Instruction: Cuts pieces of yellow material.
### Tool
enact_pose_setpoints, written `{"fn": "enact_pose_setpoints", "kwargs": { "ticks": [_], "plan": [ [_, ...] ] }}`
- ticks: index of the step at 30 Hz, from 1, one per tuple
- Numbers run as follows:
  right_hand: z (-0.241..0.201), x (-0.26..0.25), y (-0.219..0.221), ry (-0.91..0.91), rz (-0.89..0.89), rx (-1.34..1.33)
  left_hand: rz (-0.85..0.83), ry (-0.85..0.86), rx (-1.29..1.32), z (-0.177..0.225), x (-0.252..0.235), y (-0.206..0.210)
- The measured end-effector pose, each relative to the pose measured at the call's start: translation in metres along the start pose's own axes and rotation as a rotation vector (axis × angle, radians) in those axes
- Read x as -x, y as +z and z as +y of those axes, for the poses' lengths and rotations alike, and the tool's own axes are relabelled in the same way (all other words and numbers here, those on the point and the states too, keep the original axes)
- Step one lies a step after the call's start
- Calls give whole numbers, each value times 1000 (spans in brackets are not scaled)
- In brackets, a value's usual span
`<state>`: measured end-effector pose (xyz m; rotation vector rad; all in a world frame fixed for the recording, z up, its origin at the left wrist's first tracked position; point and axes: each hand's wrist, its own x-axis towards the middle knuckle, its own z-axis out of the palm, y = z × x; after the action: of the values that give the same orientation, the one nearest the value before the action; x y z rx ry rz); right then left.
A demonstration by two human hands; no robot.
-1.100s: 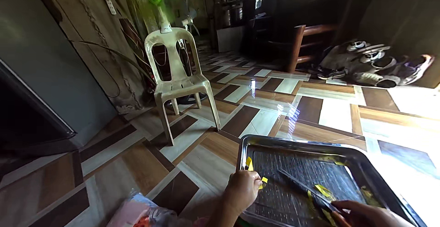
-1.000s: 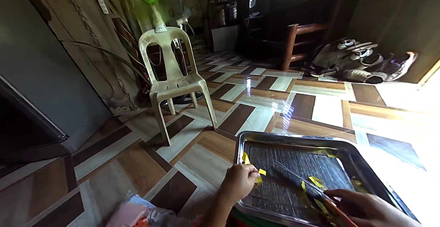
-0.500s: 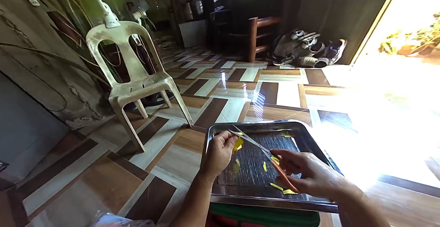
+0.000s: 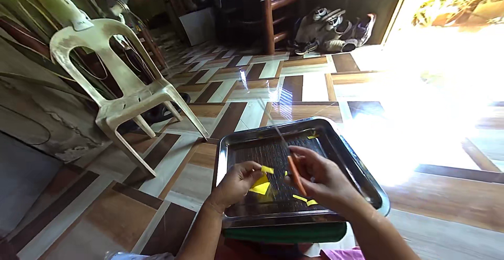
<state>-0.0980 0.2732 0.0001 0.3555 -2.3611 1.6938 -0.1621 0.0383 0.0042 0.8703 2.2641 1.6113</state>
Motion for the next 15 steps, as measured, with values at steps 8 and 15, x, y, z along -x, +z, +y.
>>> {"fn": "enact_pose_setpoints", "kwargs": {
  "ticks": [8,15],
  "plan": [
    [-22,4,41,314,-304,136,-19,-201,-401,-13,31,-31],
    [-39,8,57,322,-501,161,-86,-325,-437,-1,39,-52]
  ]
}}
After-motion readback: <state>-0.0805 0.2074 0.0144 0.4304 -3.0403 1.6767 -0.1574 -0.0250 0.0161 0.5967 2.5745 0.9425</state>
